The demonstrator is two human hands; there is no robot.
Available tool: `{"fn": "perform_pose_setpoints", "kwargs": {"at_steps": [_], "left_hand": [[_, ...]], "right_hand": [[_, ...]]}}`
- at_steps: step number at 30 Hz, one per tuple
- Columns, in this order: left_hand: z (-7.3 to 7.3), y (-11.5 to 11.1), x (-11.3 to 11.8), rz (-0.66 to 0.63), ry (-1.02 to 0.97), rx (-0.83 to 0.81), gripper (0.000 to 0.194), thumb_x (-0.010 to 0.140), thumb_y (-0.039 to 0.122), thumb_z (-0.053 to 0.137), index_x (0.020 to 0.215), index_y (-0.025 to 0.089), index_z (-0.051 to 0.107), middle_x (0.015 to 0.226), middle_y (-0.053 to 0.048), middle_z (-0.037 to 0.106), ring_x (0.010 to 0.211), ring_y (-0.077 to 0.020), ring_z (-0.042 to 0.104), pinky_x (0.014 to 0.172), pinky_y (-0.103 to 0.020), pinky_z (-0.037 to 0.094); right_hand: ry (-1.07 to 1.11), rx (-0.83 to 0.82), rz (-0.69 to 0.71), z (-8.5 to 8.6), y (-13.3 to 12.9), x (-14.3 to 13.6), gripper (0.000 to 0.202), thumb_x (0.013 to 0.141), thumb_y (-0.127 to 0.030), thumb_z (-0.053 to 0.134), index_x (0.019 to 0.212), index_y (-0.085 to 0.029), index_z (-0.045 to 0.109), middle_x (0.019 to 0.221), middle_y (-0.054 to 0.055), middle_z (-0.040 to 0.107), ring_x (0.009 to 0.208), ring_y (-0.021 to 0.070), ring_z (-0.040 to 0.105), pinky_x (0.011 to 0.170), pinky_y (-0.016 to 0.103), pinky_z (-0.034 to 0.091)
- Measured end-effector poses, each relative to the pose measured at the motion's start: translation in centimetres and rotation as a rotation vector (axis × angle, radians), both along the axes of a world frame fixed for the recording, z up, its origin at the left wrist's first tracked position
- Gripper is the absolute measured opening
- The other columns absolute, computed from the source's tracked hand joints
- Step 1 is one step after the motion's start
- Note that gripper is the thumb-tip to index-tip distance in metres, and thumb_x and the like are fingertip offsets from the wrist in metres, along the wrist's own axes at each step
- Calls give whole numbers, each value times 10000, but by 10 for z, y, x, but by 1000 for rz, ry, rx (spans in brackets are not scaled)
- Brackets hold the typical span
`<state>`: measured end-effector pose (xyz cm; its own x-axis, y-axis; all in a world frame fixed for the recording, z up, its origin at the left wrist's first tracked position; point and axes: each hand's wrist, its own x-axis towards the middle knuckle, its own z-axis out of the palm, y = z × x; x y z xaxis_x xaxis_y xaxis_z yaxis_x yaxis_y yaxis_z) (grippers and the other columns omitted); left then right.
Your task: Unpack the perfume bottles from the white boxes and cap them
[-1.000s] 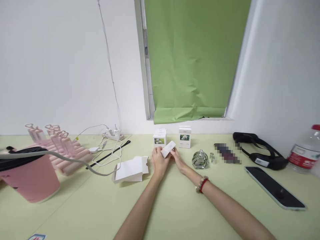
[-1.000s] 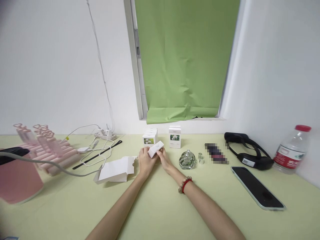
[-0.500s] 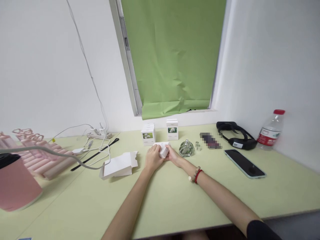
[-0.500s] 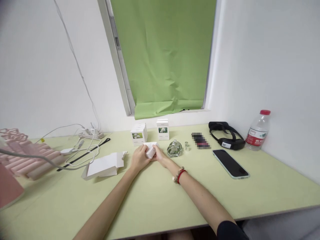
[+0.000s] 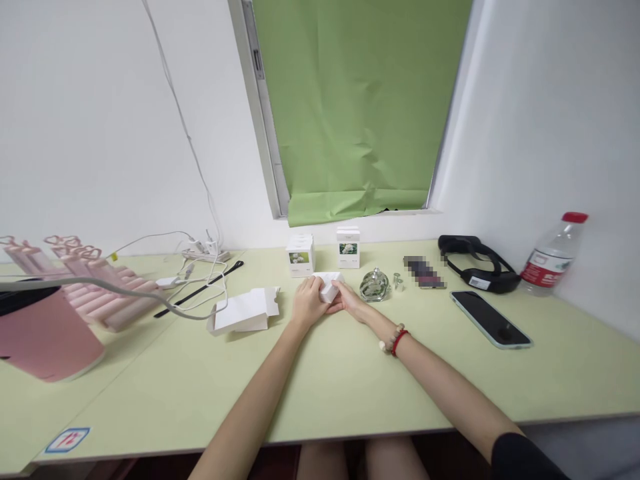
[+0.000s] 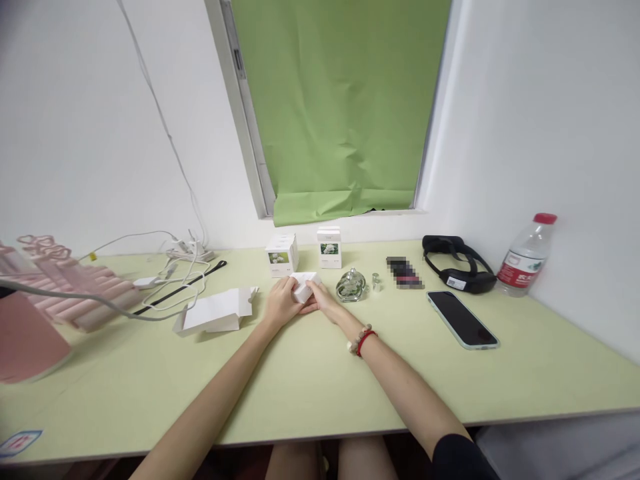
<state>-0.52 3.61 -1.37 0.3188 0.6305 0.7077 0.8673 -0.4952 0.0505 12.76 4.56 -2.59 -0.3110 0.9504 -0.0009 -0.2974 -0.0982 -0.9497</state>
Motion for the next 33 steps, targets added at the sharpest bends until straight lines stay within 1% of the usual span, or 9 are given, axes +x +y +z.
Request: {"fn": "perform_pose_setpoints", "kwargs": {"at_steps": [7, 10, 14, 19, 24, 27, 29, 31, 33], "left_hand": [[-3, 0, 1, -1, 18, 3, 164, 657, 201, 545, 709, 220, 391, 761, -30, 539, 745, -186, 516, 640, -283, 386], [-2, -1, 0, -3, 3, 2, 159, 667, 214, 547, 708, 220, 394, 752, -30, 540, 741, -187, 518, 635, -283, 383], [-1, -2, -1, -3, -13, 2, 158, 669, 224, 549, 708, 219, 396, 745, -28, 536, 736, -187, 517, 627, -285, 378], [0, -2, 0, -9, -18, 2, 163, 664, 227, 553, 716, 219, 398, 753, -28, 534, 739, -188, 513, 628, -286, 378], [-1, -1, 1, -9, -26, 4, 169, 665, 222, 557, 726, 219, 399, 762, -28, 538, 741, -187, 508, 643, -285, 383], [0, -1, 2, -2, -2, -13, 156, 676, 227, 554, 725, 220, 406, 760, -31, 543, 751, -193, 507, 657, -290, 387], [1, -3, 3, 17, 33, -33, 146, 676, 221, 555, 731, 219, 420, 771, -39, 550, 776, -205, 509, 663, -297, 387], [2, -4, 5, 58, 66, -52, 145, 670, 211, 558, 758, 215, 442, 802, -52, 559, 815, -221, 508, 667, -308, 386], [1, -6, 8, 107, 87, -62, 156, 672, 209, 556, 798, 213, 465, 848, -65, 563, 859, -236, 500, 677, -320, 386]], "right_hand": [[6, 17, 126, 4, -3, 5, 298, 843, -336, 352, 968, -150, 549, 756, 60, 654, 617, 136, 613, 572, 296, 550], [3, 20, 142, 7, -6, 4, 323, 845, -327, 318, 973, -148, 555, 798, 75, 663, 645, 142, 625, 592, 305, 551], [3, -2, 112, 9, -9, 2, 361, 860, -343, 279, 1009, -151, 546, 839, 88, 668, 648, 147, 632, 563, 293, 549], [-18, -15, 50, 8, -7, 1, 387, 868, -400, 298, 1001, -138, 549, 815, 93, 668, 580, 141, 621, 537, 293, 546], [-32, -30, -37, 3, -4, -1, 400, 879, -401, 253, 986, -135, 532, 792, 95, 652, 563, 147, 619, 523, 307, 546], [-59, 7, -186, -1, -5, -5, 367, 846, -453, 364, 1093, -190, 434, 885, 74, 627, 569, 147, 621, 500, 325, 548], [-89, 23, -291, -4, -6, -7, 409, 813, -461, 438, 1147, -242, 352, 948, 59, 599, 571, 146, 622, 469, 331, 545], [-107, 18, -343, -5, -6, -8, 460, 781, -466, 487, 1156, -271, 305, 980, 52, 580, 594, 153, 626, 447, 332, 545], [-111, 19, -412, -5, -5, -8, 493, 740, -468, 540, 1124, -271, 304, 1006, 51, 570, 639, 161, 628, 422, 320, 547]]}}
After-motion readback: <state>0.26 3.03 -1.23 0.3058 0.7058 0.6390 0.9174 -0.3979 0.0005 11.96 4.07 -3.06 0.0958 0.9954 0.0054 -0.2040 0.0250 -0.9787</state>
